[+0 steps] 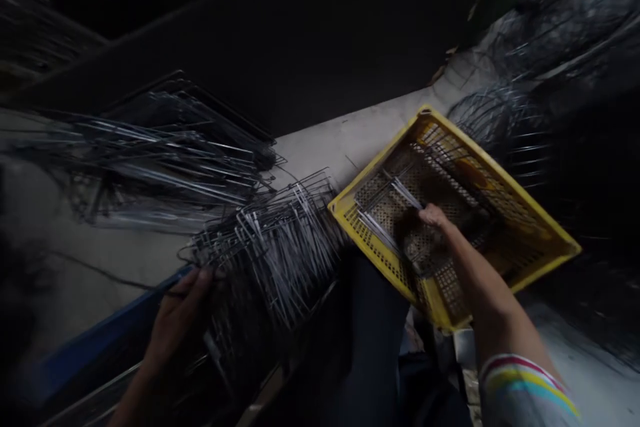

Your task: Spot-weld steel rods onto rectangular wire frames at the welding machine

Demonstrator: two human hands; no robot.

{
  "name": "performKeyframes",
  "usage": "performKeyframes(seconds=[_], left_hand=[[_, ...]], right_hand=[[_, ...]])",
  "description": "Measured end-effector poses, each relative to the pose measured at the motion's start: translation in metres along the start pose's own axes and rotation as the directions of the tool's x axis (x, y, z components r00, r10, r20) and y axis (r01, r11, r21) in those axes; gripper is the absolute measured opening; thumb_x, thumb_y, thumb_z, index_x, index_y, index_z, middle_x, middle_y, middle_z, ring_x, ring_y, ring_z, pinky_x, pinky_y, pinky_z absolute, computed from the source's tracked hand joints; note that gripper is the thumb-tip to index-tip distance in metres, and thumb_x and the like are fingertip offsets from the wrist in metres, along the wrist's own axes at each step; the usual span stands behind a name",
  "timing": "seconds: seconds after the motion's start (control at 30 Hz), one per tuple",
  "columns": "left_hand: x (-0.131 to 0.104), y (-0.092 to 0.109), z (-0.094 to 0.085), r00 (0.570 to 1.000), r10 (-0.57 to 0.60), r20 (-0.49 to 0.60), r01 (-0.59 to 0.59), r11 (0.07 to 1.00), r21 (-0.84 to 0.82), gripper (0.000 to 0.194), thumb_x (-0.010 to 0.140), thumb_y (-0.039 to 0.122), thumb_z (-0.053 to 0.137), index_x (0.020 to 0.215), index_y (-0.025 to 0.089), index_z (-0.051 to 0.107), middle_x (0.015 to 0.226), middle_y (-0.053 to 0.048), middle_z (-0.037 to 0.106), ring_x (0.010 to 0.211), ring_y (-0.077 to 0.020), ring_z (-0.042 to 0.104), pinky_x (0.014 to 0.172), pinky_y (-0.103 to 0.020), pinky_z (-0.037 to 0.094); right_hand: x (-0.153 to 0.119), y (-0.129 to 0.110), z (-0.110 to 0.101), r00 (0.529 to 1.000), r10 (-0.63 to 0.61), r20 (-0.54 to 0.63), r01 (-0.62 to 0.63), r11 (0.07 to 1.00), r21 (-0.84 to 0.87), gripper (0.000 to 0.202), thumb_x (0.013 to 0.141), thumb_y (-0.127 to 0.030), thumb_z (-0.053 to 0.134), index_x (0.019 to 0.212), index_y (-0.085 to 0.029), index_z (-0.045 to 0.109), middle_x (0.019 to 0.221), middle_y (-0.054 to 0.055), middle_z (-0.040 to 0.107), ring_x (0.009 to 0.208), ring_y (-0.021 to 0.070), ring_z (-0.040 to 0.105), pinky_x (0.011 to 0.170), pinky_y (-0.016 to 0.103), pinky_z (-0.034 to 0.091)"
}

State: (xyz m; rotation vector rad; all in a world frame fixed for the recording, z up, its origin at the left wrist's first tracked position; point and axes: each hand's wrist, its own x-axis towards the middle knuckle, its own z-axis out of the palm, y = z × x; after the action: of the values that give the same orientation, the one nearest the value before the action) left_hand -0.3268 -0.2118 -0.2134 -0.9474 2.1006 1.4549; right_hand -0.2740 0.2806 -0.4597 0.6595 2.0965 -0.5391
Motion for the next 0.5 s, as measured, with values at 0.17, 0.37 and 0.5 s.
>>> performKeyframes(seconds=[0.17, 0.37, 0.5], left_hand=[[0.004, -0.003, 0.001, 1.000, 0.003, 0.025, -0.004, 1.000, 0.021, 0.044, 0.064, 0.059, 0.075, 0.078, 0.018, 0.065, 0.066, 0.001, 0.058, 0.056, -0.0104, 0.050, 0.047, -0.017, 0.041], [0.013, -0.012, -0.006, 0.991, 0.094, 0.091, -0.102, 0.991, 0.082, 0.048, 0.068, 0.063, 0.069, 0.080, 0.016, 0.065, 0.063, 0.001, 0.057, 0.053, -0.0106, 0.049, 0.046, -0.019, 0.040], [0.012, -0.018, -0.003, 0.980, 0.151, 0.130, -0.165, 0.980, 0.108, 0.050, 0.068, 0.066, 0.066, 0.077, 0.016, 0.065, 0.060, 0.000, 0.057, 0.049, -0.0118, 0.048, 0.044, -0.021, 0.038]], right_hand=[[-0.025, -0.002, -0.014, 0.999, 0.030, 0.040, -0.029, 0.999, -0.031, 0.037, 0.082, -0.032, 0.052, 0.103, -0.007, 0.071, 0.089, 0.016, 0.071, 0.081, 0.0230, 0.067, 0.065, 0.025, 0.047], [-0.060, -0.024, -0.031, 0.996, 0.092, 0.007, -0.090, 0.990, -0.111, 0.037, 0.082, -0.030, 0.052, 0.103, -0.004, 0.070, 0.098, 0.025, 0.069, 0.094, 0.0295, 0.067, 0.074, 0.029, 0.048], [-0.104, -0.031, -0.022, 0.993, 0.111, -0.041, -0.115, 0.982, -0.148, 0.038, 0.085, -0.031, 0.050, 0.112, -0.009, 0.065, 0.108, 0.024, 0.067, 0.100, 0.0303, 0.066, 0.077, 0.032, 0.049]])
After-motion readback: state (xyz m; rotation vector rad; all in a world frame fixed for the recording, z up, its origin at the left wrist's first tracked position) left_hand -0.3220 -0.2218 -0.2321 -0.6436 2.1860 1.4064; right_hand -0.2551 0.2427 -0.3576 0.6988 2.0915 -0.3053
